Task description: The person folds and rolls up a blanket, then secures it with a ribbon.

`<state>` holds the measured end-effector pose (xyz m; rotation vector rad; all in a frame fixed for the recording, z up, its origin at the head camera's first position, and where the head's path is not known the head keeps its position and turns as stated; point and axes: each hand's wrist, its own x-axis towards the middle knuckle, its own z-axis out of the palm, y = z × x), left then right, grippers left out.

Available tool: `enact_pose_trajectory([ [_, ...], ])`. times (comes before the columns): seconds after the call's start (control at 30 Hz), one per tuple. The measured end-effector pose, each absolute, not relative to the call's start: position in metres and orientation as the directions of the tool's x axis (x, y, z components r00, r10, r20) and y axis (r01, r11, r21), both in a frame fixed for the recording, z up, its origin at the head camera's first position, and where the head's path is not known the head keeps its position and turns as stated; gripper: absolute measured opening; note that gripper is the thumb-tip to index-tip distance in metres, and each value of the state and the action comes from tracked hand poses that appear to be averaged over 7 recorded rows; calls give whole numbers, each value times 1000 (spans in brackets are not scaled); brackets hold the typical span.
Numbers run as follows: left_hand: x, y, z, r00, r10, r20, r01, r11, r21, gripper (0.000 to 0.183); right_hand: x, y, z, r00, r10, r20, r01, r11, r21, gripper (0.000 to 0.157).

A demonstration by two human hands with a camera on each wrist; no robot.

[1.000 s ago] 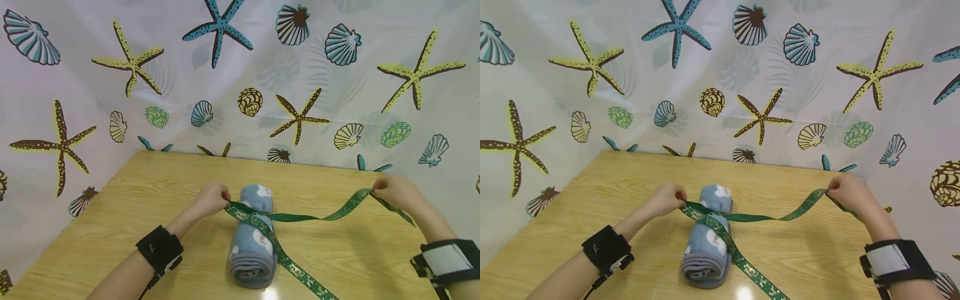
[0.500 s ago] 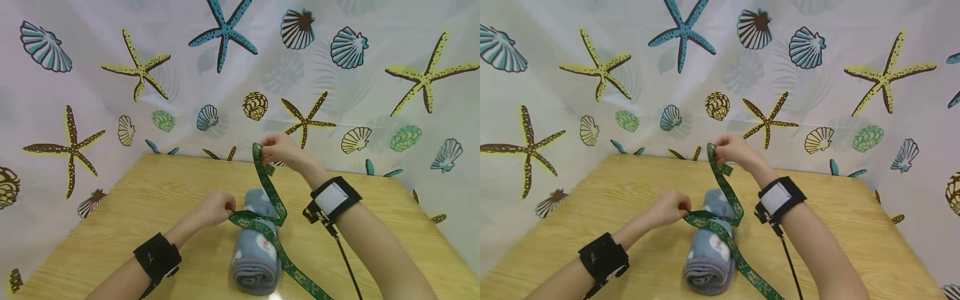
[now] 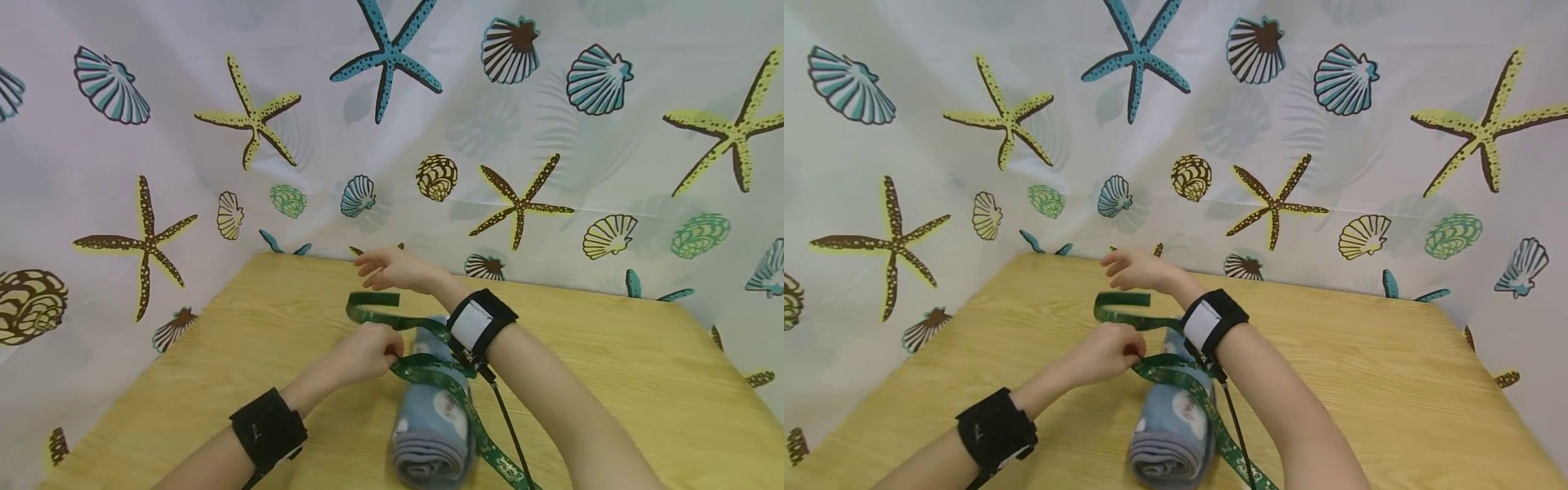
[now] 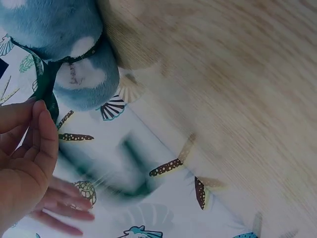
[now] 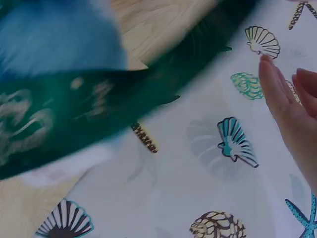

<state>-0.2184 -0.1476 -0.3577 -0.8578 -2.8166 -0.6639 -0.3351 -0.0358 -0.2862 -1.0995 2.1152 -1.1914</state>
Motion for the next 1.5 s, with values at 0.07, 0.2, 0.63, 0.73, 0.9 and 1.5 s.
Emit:
enact_pose_trajectory([
  [0.07, -219, -145, -357, -824, 512, 243, 566, 732, 380, 10, -337, -24, -288, -541, -839, -54, -434, 334, -837, 47],
  [0.2, -222, -143, -356, -818, 514, 260, 576, 717, 392, 10, -344, 0, -290, -585, -809, -57, -459, 388, -799, 45],
  [0.63, -231, -130, -348, -896, 384, 222, 441, 722, 532, 10, -332, 83, -312, -738, -675, 12, -442, 470, -764, 28],
  [0.73, -238, -126, -345, -941, 276, 193, 334, 693, 639, 12, -323, 107, -324, -762, -646, 34, -459, 503, -733, 25],
  [0.9, -253, -123, -350, -980, 123, 158, 200, 613, 764, 17, -307, 135, -344, -785, -616, 72, -512, 579, -634, 21],
  [1.5, -257, -133, -355, -983, 111, 148, 185, 591, 785, 14, -304, 58, -342, -753, -657, -19, -438, 523, -731, 25],
])
